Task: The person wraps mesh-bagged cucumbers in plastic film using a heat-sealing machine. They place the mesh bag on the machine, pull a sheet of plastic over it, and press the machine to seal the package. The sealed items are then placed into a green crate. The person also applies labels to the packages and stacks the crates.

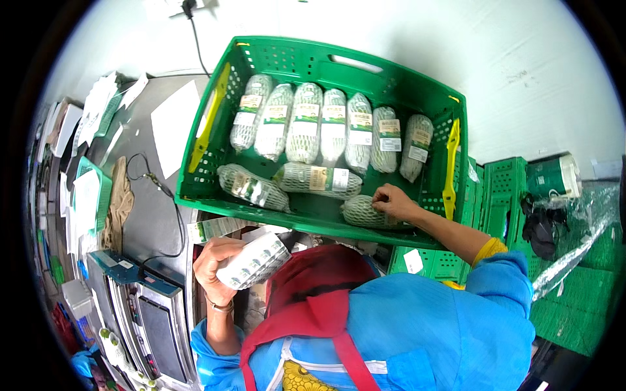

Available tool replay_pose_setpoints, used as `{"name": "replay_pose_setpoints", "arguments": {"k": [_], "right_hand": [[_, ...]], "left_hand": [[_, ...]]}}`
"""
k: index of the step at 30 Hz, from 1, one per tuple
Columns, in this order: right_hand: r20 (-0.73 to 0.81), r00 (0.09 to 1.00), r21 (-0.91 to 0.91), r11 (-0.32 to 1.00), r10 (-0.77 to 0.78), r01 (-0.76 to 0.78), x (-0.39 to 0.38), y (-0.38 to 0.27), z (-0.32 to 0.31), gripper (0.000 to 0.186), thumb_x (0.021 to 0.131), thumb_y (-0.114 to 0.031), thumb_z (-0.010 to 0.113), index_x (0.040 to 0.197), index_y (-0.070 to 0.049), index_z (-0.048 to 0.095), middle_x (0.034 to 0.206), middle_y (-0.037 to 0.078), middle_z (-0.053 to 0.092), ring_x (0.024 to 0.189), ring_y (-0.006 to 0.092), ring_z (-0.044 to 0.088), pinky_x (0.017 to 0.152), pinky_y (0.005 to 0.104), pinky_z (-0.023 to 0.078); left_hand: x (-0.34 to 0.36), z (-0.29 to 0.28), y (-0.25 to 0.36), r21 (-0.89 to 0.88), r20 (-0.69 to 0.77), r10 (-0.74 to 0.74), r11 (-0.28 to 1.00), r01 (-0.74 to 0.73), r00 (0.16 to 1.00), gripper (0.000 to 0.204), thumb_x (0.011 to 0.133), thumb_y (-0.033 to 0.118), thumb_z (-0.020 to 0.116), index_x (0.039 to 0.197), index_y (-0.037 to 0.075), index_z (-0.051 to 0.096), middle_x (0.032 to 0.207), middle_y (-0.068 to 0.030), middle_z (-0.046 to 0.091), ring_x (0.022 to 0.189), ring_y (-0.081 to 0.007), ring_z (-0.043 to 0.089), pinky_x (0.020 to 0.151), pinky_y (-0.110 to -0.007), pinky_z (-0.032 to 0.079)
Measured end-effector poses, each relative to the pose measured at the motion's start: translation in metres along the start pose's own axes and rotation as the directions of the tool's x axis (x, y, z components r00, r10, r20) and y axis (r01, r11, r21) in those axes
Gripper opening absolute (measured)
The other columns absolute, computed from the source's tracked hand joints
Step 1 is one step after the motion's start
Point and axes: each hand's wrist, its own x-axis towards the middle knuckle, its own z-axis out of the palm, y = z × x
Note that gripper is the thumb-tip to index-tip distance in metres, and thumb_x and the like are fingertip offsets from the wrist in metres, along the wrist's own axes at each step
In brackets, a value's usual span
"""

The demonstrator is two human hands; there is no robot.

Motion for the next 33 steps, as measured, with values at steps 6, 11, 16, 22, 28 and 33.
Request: {"name": "replay_pose_setpoints", "arguments": {"k": [6, 11, 16, 22, 28, 33], "right_hand": [[-0.036, 0.992, -0.013, 0.992, -0.124, 0.123, 0.010, -0.008, 0.011, 0.024, 0.071, -0.021, 0.069, 0.079, -0.003, 0.055, 0.072, 0.012, 0.051, 0.073, 0.0277, 0.050, 0.063, 0.0385, 0.040], [-0.102, 0.994, 0.185, 0.981, -0.038, 0.057, 0.002, -0.006, 0.004, 0.030, 0.073, -0.026, 0.070, 0.078, -0.002, 0.053, 0.072, 0.012, 0.049, 0.070, 0.0251, 0.048, 0.063, 0.0356, 0.040], [-0.280, 0.955, 0.015, 0.994, -0.100, 0.108, 0.016, -0.006, -0.018, 0.022, 0.082, -0.019, 0.057, 0.091, 0.001, 0.053, 0.083, 0.017, 0.055, 0.080, 0.0308, 0.054, 0.071, 0.0373, 0.042], [-0.675, 0.724, -0.240, 0.970, -0.140, -0.036, 0.118, 0.005, -0.060, 0.046, 0.085, -0.026, 0.051, 0.123, 0.000, 0.044, 0.127, 0.021, 0.043, 0.118, 0.0368, 0.039, 0.097, 0.0433, 0.031], [-0.668, 0.744, -0.085, 0.992, 0.014, -0.094, 0.138, 0.051, -0.068, 0.057, 0.088, -0.036, 0.044, 0.133, -0.003, 0.033, 0.143, 0.017, 0.024, 0.132, 0.0315, 0.023, 0.103, 0.0498, 0.024], [-0.764, 0.609, -0.226, 0.795, 0.214, -0.563, 0.103, 0.080, -0.073, 0.055, 0.091, -0.040, 0.039, 0.134, -0.006, 0.033, 0.146, 0.014, 0.020, 0.135, 0.0295, 0.015, 0.101, 0.0568, 0.021]], "left_hand": [[-0.007, -0.037, -0.005, 0.039, -0.108, -0.009, 0.999, 0.013, 0.994, 0.023, 0.063, 0.007, 0.072, 0.079, 0.001, 0.057, 0.077, -0.0114, 0.064, 0.071, -0.0203, 0.061, 0.066, -0.030, 0.047], [-0.022, -0.050, -0.017, -0.046, -0.177, -0.090, 0.995, 0.083, 0.980, 0.018, 0.070, 0.006, 0.067, 0.081, 0.000, 0.054, 0.078, -0.0070, 0.058, 0.073, -0.0145, 0.054, 0.069, -0.027, 0.043], [-0.011, -0.044, -0.019, -0.068, -0.168, -0.053, 0.997, 0.042, 0.984, 0.019, 0.069, 0.005, 0.068, 0.081, 0.001, 0.053, 0.078, -0.0074, 0.059, 0.072, -0.0148, 0.054, 0.069, -0.027, 0.043], [-0.001, -0.035, -0.020, -0.050, -0.130, -0.078, 0.996, 0.072, 0.989, 0.020, 0.069, 0.009, 0.068, 0.079, 0.002, 0.053, 0.077, -0.0069, 0.058, 0.071, -0.0137, 0.053, 0.067, -0.026, 0.041], [-0.007, -0.031, -0.014, -0.026, -0.137, -0.102, 0.995, 0.099, 0.985, 0.020, 0.070, 0.012, 0.067, 0.079, 0.001, 0.053, 0.077, -0.0062, 0.057, 0.070, -0.0132, 0.052, 0.066, -0.025, 0.040], [-0.012, -0.037, -0.009, -0.064, -0.235, -0.171, 0.985, 0.160, 0.957, 0.018, 0.072, 0.010, 0.066, 0.082, 0.001, 0.053, 0.079, -0.0056, 0.057, 0.070, -0.0106, 0.052, 0.066, -0.023, 0.041]]}}
